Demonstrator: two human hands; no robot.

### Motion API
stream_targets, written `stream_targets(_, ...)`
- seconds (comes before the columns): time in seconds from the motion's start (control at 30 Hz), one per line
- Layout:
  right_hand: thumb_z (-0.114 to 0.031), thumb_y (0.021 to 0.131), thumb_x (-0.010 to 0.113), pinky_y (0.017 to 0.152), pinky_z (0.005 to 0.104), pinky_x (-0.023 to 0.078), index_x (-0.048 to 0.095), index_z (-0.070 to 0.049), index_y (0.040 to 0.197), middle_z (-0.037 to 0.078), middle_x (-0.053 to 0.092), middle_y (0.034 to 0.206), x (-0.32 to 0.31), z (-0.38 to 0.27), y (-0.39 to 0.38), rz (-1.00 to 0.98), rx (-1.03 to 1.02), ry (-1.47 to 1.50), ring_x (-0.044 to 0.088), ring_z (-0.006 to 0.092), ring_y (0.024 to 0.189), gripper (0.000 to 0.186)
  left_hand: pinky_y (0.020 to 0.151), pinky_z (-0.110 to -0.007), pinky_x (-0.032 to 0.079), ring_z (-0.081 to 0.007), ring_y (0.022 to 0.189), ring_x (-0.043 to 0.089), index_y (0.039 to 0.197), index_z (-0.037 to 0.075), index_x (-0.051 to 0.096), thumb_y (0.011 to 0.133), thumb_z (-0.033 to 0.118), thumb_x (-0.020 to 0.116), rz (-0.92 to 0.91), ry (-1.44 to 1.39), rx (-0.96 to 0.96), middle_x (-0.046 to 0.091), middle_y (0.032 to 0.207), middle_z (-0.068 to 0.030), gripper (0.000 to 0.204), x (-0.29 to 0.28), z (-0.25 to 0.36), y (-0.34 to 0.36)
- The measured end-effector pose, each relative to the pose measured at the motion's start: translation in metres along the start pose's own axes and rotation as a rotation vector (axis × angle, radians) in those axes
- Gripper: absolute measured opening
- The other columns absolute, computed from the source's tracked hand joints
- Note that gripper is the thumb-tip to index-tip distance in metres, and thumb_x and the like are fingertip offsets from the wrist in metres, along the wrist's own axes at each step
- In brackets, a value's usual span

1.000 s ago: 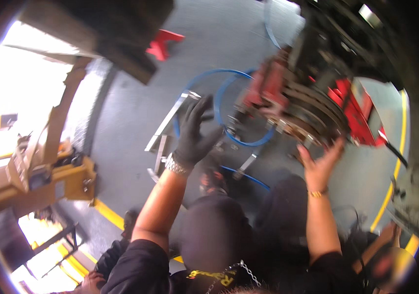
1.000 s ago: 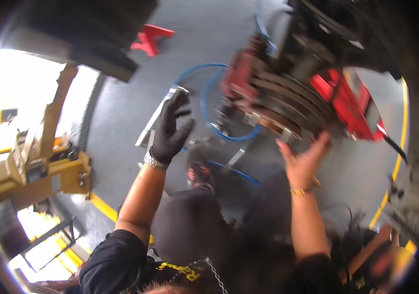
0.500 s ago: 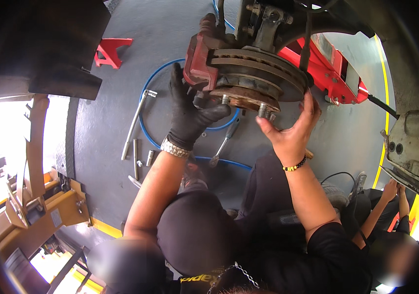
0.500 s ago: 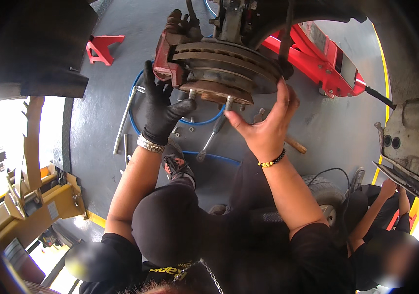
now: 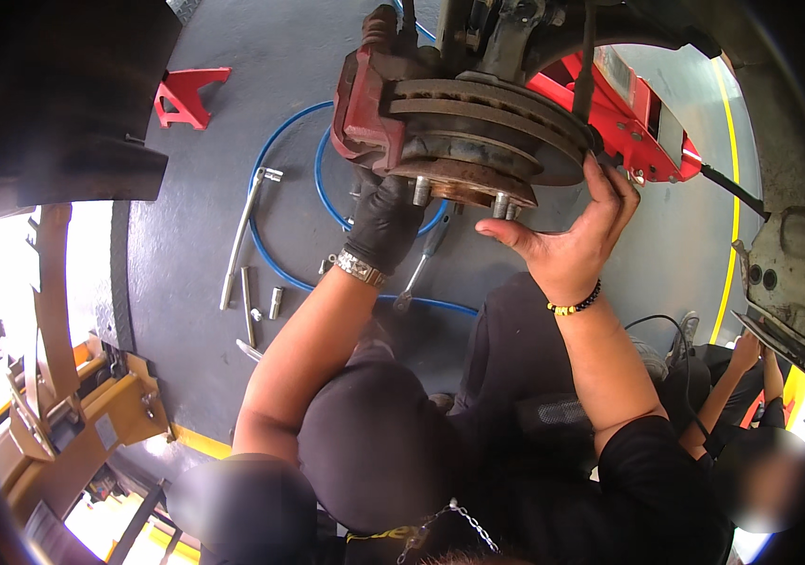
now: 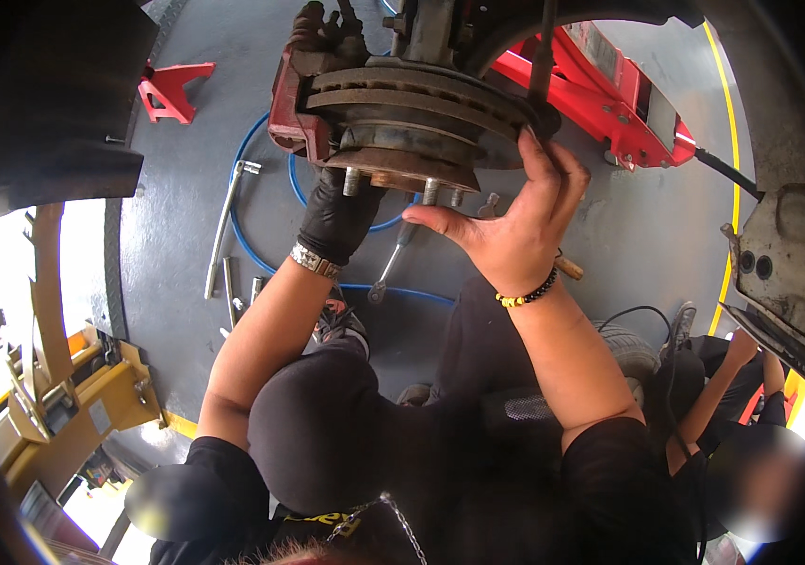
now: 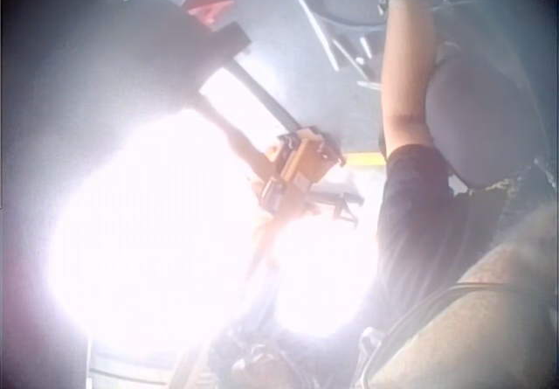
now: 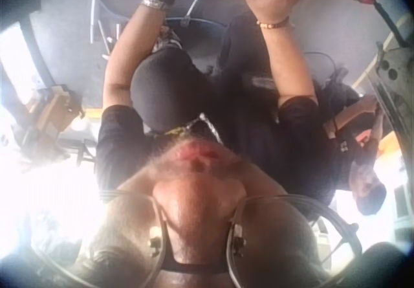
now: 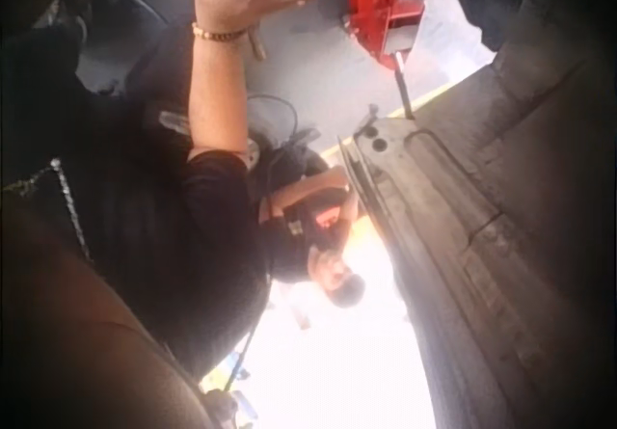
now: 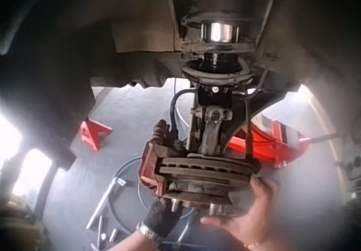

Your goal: The person removes a brake caliper, uses a hammer to tap the rotor, then reinstalls the caliper and tightens bolts with a pneumatic impact wrench. The person also handles washers and bolts by hand while working on the wheel hub assembly.

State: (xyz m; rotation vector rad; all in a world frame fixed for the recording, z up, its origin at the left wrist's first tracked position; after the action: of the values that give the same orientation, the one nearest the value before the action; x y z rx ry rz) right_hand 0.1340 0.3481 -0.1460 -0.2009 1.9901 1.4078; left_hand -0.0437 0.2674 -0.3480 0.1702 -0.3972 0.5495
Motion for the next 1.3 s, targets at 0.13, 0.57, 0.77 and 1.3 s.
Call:
stream_targets(0.13,-0.072,0.060,0.084,0.099,0.0426,0.047,0.048,0.006,0.133,0.018,0.045,0.125,-0.002,-0.003,0.000,-0.050,0.030,-0.028,0.049,0.0323,0.117,0.113,0.113,-0.040,0.037,-0.0259,0.126,0.050,0.138,0.004,0.047,0.104,0.018,0.055,-0.115,0.785,0.149,0.053,0.136,-0.0095,0.037,0.012,-0.001,-0.001)
stream_targets(0.57,-0.059,0.082,0.077,0.106,0.0493,0.037,0.046,-0.007,0.140,0.009,0.047,0.134,0.014,0.042,-0.035,0.037,0.876,0.751,0.046,0.0256,0.123,0.084,0.115,-0.049,0.034,-0.0329,0.137,0.044,0.139,0.008,0.053,0.100,0.035,0.058,-0.226,1.278,0.225,0.051,0.145,-0.0156,0.047,0.034,0.034,-0.016)
stream_targets(0.77,-0.076,0.086,0.060,0.107,0.0558,0.029,0.042,-0.021,0.144,0.002,0.044,0.133,0.049,0.038,-0.060,-0.350,1.644,1.340,0.045,0.0210,0.120,0.082,0.116,-0.055,0.024,-0.0350,0.138,0.042,0.147,0.012,0.050,0.091,0.058,0.063,-0.529,1.312,0.223,0.047,0.149,-0.0194,0.074,0.057,0.016,-0.035)
stream_targets(1.3,-0.082,0.088,0.048,0.114,0.0407,0.029,0.042,-0.017,0.148,0.003,0.044,0.149,0.080,0.046,-0.078,-0.219,1.458,1.620,0.042,0.0203,0.134,0.089,0.112,-0.054,0.036,-0.0339,0.140,0.040,0.151,0.016,0.045,0.097,0.031,0.055,-0.640,1.812,0.578,0.043,0.151,-0.0172,0.057,0.051,0.032,-0.054)
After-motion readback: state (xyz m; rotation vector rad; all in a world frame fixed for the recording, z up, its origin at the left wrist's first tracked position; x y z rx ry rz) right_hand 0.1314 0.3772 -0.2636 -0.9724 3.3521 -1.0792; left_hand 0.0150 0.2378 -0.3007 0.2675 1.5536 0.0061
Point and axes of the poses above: each hand's wrist, its own y-axis towards the middle knuckle, its own x-axis out of the palm, z = x × y, the point moved 7 cm from there along y, towards the middle knuckle
